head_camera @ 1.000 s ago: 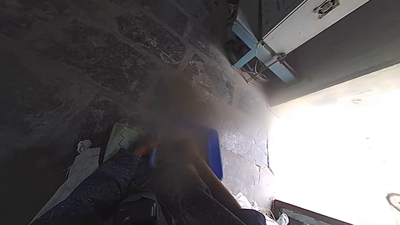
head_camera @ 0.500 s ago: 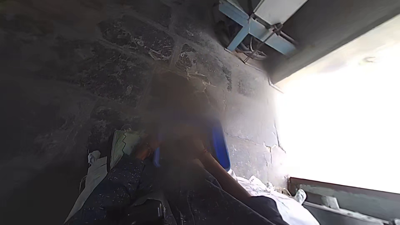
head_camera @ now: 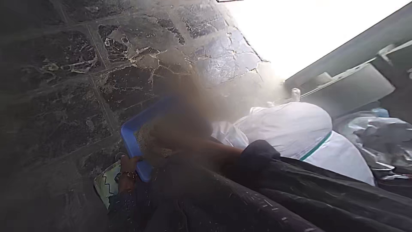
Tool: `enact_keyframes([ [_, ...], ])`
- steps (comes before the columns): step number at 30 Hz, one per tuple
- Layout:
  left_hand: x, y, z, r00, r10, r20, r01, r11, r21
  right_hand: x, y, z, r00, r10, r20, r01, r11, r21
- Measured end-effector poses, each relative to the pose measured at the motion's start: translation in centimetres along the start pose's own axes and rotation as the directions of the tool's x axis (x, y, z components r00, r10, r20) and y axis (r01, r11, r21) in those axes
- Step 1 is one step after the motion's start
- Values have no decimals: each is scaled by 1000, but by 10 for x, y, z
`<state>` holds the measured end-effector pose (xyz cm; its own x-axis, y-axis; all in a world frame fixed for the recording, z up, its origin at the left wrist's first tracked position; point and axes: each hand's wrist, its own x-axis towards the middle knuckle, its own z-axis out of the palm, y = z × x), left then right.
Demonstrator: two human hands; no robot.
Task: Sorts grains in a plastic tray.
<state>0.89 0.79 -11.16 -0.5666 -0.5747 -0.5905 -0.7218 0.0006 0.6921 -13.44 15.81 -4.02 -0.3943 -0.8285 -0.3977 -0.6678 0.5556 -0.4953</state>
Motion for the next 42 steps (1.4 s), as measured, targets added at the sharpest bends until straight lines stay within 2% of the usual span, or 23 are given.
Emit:
enact_keyframes([
  [3,-1,2,-2,1000,-20,-12,20,1000,20,18,12,48,999,-38,-32,37,999,-38],
  [4,-2,0,-2,999,-19,-26,20,1000,11,24,21,70,992,-86,-97,79,994,-69],
  [6,-3,-3,0,999,-7,-43,7,1000,-14,29,38,105,931,-200,-307,176,979,-105],
  [7,-5,-2,1,999,3,-42,-3,1000,-17,20,27,86,982,-103,-156,95,994,-55],
  [8,-6,0,1,999,5,-35,-6,1000,-22,16,23,72,996,-59,-71,58,998,-16],
  [11,-6,0,4,999,10,-35,-12,999,-47,0,15,37,995,-17,99,12,999,50],
  [12,-5,-2,3,999,14,-42,-17,998,-56,-2,14,34,995,-20,102,15,998,53],
  [16,-3,-3,5,997,49,-53,-52,996,-70,-4,20,29,999,13,45,-17,994,104],
  [21,-11,5,2,999,35,-42,-36,999,-35,1,46,3,965,165,-204,-141,982,128],
  [23,-11,6,1,999,33,-39,-34,999,-26,12,71,-7,923,256,-286,-230,966,121],
  [26,-7,4,0,999,24,-35,-25,1000,-18,40,121,16,870,327,-369,-344,939,20],
  [28,-4,4,1,1000,18,-18,-19,1000,-21,32,117,21,878,383,-287,-417,906,-66],
  [31,-2,2,0,1000,10,8,-10,999,-33,-3,74,6,896,444,-6,-442,891,-110],
  [36,0,1,0,998,-48,30,50,996,-75,-26,33,10,913,329,240,-324,944,-60],
  [39,3,-6,-1,999,-11,44,14,997,-75,-14,34,18,937,146,317,-139,989,-46],
  [40,2,-7,0,999,-5,40,7,998,-63,-15,25,12,930,99,355,-96,995,-27],
  [42,0,3,-1,997,-56,59,60,997,-55,-18,-3,-8,896,76,438,-102,994,36],
])
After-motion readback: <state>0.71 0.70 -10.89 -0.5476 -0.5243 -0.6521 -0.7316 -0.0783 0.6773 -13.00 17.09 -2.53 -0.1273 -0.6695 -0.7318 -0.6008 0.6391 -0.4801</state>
